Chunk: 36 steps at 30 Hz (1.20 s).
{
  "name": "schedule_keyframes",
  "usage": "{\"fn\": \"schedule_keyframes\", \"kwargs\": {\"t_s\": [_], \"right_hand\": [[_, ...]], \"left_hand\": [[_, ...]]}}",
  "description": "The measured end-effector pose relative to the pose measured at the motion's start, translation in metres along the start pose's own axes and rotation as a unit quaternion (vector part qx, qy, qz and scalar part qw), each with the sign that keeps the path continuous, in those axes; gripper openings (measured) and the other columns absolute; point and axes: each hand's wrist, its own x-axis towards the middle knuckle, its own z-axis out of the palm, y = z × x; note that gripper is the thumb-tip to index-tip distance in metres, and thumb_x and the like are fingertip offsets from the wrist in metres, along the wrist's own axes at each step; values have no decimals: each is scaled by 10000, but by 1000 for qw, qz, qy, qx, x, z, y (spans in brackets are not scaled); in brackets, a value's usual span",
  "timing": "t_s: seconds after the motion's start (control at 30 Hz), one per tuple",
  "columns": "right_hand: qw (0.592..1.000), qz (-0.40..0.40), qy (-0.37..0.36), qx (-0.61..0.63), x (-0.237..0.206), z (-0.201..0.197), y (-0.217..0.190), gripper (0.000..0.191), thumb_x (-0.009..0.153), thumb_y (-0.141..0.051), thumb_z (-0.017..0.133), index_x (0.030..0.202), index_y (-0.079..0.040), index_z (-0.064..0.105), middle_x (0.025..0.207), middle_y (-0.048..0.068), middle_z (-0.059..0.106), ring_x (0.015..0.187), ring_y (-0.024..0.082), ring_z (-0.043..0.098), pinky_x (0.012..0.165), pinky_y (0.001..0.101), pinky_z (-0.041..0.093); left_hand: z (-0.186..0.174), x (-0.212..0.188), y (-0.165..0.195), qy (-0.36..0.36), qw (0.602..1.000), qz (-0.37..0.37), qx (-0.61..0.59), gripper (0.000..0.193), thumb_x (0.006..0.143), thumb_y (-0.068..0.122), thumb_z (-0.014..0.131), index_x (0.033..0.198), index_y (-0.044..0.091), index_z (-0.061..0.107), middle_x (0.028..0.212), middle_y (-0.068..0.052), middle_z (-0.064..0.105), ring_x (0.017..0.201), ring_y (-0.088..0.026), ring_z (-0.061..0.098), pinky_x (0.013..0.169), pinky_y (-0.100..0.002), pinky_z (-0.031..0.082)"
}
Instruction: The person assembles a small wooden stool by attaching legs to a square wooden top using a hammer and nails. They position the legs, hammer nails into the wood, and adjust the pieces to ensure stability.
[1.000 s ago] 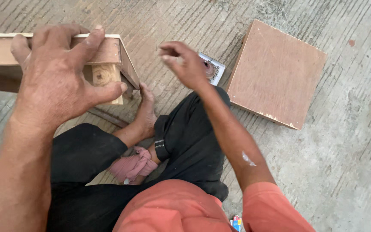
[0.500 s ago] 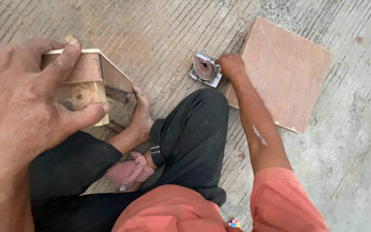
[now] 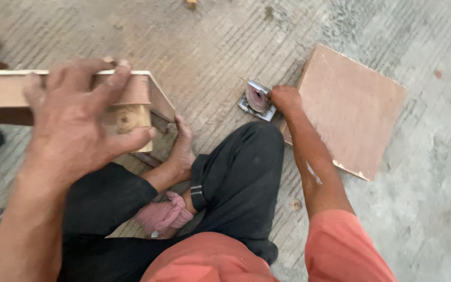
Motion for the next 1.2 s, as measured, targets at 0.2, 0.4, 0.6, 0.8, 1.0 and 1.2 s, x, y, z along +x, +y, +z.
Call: {"fn": "schedule_keyframes", "kwargs": {"t_s": [0.2, 0.4, 0.6, 0.8, 1.0, 1.2], "right_hand": [[999, -24, 17, -18, -3, -18, -7, 256, 881, -336, 642, 1056, -203, 772, 1148, 111, 727, 1063, 312, 703, 900, 466, 566], [960, 122, 147, 204, -8, -35, -6, 216, 820, -283, 669, 942, -116, 733, 969, 181, 737, 924, 376, 695, 833, 493, 551], [932, 77, 253, 249, -1, -46, -18, 168, 817, -205, 656, 901, -63, 686, 848, 223, 705, 785, 398, 685, 742, 467, 554], [873, 94, 154, 452, -21, -96, -55, 121, 983, -165, 573, 996, -48, 603, 805, 141, 698, 726, 243, 711, 684, 358, 554], [587, -260, 230, 732, -76, -202, -143, 43, 1048, -38, 638, 1077, -68, 647, 1044, 88, 691, 981, 168, 677, 929, 338, 576], [469, -321, 172, 805, -78, -259, -238, 95, 991, -45, 710, 1083, -39, 688, 1186, 100, 723, 1006, 153, 679, 990, 330, 543]], "left_hand": [[10, 6, -5, 24, 999, -21, -24, 901, 614, 550, 851, 1389, 130, 666, 1353, -151, 588, 1314, -348, 482, 1035, -643, 245], [18, 11, -6, 36, 998, -21, -41, 895, 596, 548, 861, 1366, 131, 675, 1343, -156, 590, 1309, -349, 483, 1033, -620, 256], [25, 13, -9, 45, 998, -22, -50, 895, 597, 575, 857, 1355, 134, 680, 1317, -150, 594, 1307, -345, 475, 1026, -629, 244], [34, 20, -7, 35, 998, -41, -44, 909, 580, 599, 849, 1353, 158, 665, 1297, -173, 570, 1287, -365, 445, 1009, -640, 235], [35, 20, -5, 33, 997, -43, -46, 922, 585, 592, 849, 1379, 169, 649, 1321, -172, 558, 1292, -365, 448, 1024, -665, 227], [25, 24, 0, 3, 996, -64, -60, 957, 581, 616, 858, 1401, 186, 616, 1335, -137, 556, 1300, -342, 447, 1050, -660, 235]]}}
